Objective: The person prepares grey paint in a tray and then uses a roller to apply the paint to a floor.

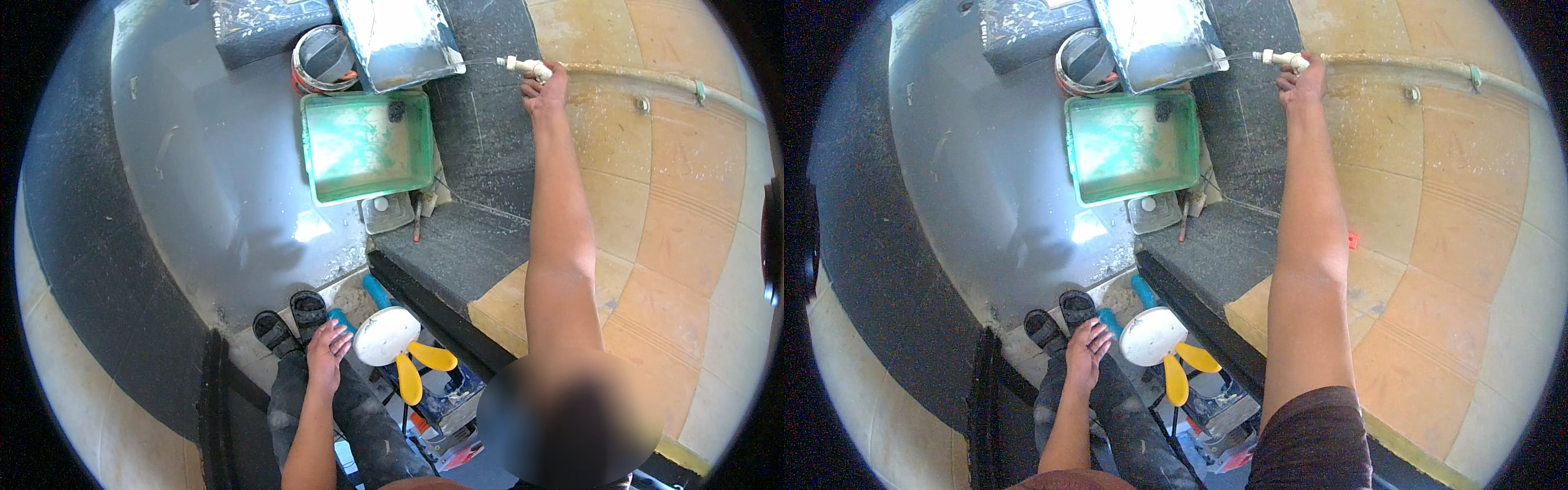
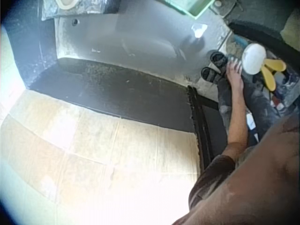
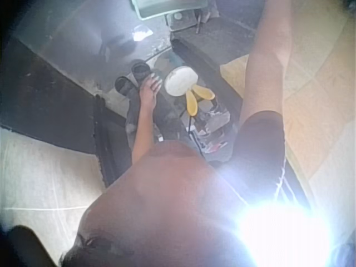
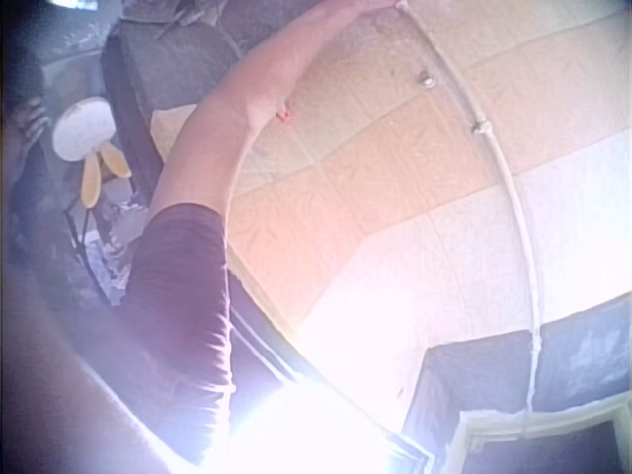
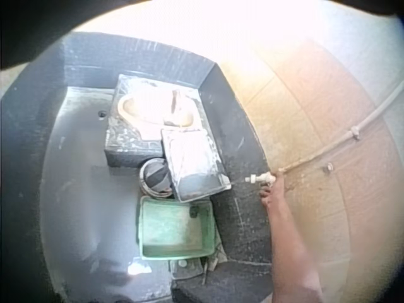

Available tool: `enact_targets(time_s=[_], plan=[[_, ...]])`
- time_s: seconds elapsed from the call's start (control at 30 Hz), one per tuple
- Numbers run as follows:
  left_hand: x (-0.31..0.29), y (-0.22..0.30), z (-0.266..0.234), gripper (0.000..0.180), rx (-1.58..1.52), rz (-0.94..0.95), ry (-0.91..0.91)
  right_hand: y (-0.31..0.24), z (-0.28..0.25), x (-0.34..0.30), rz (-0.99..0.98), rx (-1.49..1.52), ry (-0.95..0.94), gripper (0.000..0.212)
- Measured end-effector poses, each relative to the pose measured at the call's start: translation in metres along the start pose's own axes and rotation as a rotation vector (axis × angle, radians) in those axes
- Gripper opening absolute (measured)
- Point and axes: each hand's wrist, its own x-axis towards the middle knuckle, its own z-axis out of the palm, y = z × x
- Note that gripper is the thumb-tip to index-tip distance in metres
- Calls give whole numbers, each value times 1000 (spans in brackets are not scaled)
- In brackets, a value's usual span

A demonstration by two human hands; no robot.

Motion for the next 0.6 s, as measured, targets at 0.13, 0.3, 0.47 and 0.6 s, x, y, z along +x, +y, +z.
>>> enact_targets(time_s=[0.13, 0.3, 0.47, 0.6], plan=[[0, -1, 0, 51, -7, 3, -9, -1, 2, 5, 11, -6, 34, 24], [0, -4, -2, 51, -6, 6, -4, -1, 4, 6, 24, -19, 1, 26], [-4, -1, 3, 50, 0, 1, -11, 0, 10, -2, -1, -48, 78, 29], [-2, -7, 4, 52, -1, 4, -33, -7, -2, 12, 22, -110, 21, 35]])
